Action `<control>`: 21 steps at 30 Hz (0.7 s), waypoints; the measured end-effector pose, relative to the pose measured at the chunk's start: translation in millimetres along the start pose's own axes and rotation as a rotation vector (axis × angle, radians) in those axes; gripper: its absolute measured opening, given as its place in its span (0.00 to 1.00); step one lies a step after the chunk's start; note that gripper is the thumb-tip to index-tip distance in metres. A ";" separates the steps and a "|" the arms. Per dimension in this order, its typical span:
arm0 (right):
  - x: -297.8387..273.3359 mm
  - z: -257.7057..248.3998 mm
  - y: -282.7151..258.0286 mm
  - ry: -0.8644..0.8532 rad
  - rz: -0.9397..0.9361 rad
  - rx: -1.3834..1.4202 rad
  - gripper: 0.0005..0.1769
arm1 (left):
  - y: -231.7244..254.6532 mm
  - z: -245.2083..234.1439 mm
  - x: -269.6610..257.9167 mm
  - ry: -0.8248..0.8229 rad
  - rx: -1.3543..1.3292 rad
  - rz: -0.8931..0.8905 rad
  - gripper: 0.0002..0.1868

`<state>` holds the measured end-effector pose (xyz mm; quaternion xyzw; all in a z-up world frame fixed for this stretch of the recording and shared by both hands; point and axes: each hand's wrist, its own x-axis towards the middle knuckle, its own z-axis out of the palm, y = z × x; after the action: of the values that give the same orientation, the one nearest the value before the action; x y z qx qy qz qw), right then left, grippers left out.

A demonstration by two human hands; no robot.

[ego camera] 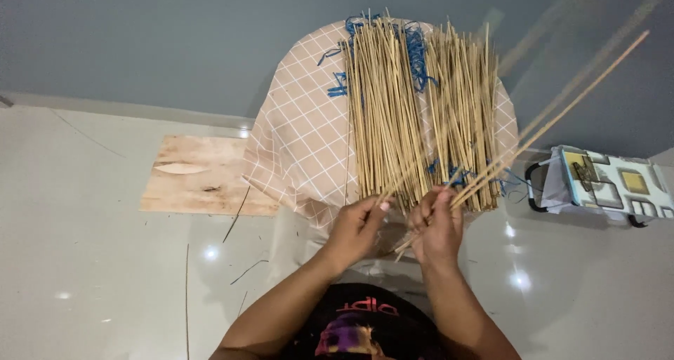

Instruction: Gathering thin bamboo sticks into bundles and tying them with blue plastic string.

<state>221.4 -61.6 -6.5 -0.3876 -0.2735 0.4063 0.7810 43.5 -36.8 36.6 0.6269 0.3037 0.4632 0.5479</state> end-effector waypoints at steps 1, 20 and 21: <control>-3.2 1.1 2.8 0.000 0.002 0.001 0.13 | 6.6 1.6 -0.7 0.000 0.001 -0.001 0.12; -1.8 -4.2 -5.7 -0.129 -0.058 -0.163 0.17 | 33.1 9.2 -11.6 -0.289 0.486 0.259 0.20; -4.7 -5.4 -6.9 -0.041 -0.053 -0.188 0.25 | 32.2 10.9 -14.7 -0.312 0.547 0.312 0.22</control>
<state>225.8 -70.2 -4.3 -0.4434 -0.3367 0.3660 0.7457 43.7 -61.3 64.5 0.8527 0.2297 0.3413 0.3219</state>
